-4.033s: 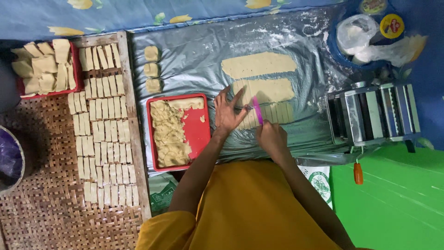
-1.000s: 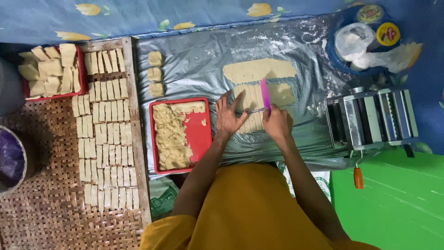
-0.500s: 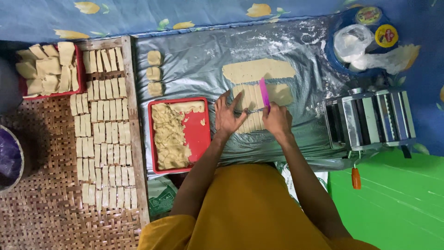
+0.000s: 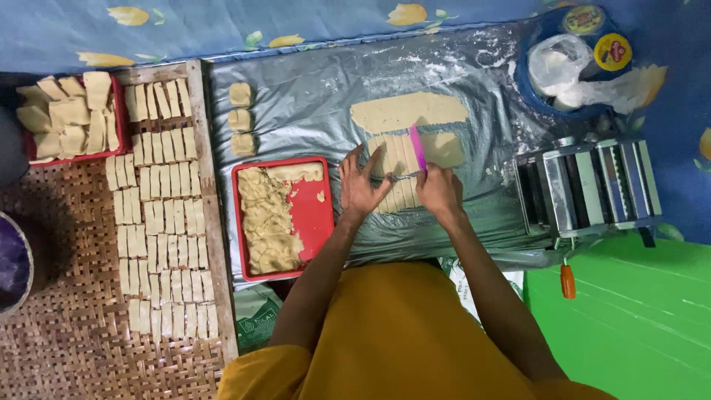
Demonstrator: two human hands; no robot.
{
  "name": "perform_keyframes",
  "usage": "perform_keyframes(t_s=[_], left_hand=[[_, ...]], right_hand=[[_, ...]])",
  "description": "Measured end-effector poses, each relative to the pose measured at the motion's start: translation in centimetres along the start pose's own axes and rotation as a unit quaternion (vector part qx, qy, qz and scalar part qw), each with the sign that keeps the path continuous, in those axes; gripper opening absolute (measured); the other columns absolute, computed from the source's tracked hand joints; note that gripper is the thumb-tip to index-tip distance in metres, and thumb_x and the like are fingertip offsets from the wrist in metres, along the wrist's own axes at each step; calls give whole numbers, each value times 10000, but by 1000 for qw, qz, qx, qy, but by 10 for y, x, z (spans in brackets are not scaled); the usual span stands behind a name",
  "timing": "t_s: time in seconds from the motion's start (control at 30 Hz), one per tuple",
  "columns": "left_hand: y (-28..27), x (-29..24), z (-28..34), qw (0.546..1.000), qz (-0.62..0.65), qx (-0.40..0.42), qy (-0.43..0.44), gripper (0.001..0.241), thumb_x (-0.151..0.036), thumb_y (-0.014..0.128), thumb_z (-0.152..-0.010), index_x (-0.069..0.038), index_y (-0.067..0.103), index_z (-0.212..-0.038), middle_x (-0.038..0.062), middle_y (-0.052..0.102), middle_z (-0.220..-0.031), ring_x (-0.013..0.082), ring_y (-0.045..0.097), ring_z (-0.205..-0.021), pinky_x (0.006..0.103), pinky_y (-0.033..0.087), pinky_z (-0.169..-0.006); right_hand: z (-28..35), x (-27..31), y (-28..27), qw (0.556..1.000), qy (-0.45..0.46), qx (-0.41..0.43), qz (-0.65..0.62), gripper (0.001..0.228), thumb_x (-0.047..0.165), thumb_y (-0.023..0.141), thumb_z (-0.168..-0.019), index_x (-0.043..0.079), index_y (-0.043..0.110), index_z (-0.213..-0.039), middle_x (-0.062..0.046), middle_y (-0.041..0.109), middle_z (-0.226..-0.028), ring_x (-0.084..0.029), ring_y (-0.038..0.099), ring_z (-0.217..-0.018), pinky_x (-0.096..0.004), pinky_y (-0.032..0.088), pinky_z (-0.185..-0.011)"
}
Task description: Cutting dough strips into smaller rectangular pieces and arranging them on a tray.
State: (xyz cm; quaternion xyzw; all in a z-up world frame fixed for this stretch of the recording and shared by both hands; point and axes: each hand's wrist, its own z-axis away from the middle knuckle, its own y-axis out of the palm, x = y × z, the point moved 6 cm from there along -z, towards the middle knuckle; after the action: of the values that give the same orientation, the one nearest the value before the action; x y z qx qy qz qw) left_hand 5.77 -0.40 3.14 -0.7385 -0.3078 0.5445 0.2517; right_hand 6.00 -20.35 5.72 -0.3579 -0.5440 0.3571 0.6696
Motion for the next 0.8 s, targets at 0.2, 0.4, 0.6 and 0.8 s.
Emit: perform_keyframes(t_s=[0.2,0.4,0.6,0.8], left_hand=[[4,8,2,1000,10,-13,-11,621,-565,645,-874,-236,609,-1400,187,525,-1370,383,513,-1293,536,382,-1060],[6,8,3,1000,8,-27,3,627,-531,678,-864,-231,599,-1409,163,516,-1368,373,514,-1287,525,389,-1056],[3,8,4,999,15,-29,0,633,-508,689,-851,-227,596,-1411,166,523,-1364,379,517,-1285,528,389,-1058],[3,8,3,1000,16,-11,-11,635,-506,698,-840,-201,611,-1390,174,524,-1362,386,514,-1292,533,391,-1060]], right_hand=[[4,-28,35,995,43,39,82,353,359,481,-980,109,730,-972,-216,747,-804,-431,755,-779,-543,598,-662],[21,-31,31,992,34,31,114,323,352,507,-981,102,709,-959,-217,722,-804,-443,756,-781,-519,603,-644],[51,-19,3,995,57,69,39,335,305,488,-991,54,693,-906,-256,694,-747,-487,733,-737,-557,581,-625],[69,-22,-5,998,20,59,27,321,218,530,-1009,-4,717,-871,-270,675,-668,-476,714,-656,-545,559,-544]])
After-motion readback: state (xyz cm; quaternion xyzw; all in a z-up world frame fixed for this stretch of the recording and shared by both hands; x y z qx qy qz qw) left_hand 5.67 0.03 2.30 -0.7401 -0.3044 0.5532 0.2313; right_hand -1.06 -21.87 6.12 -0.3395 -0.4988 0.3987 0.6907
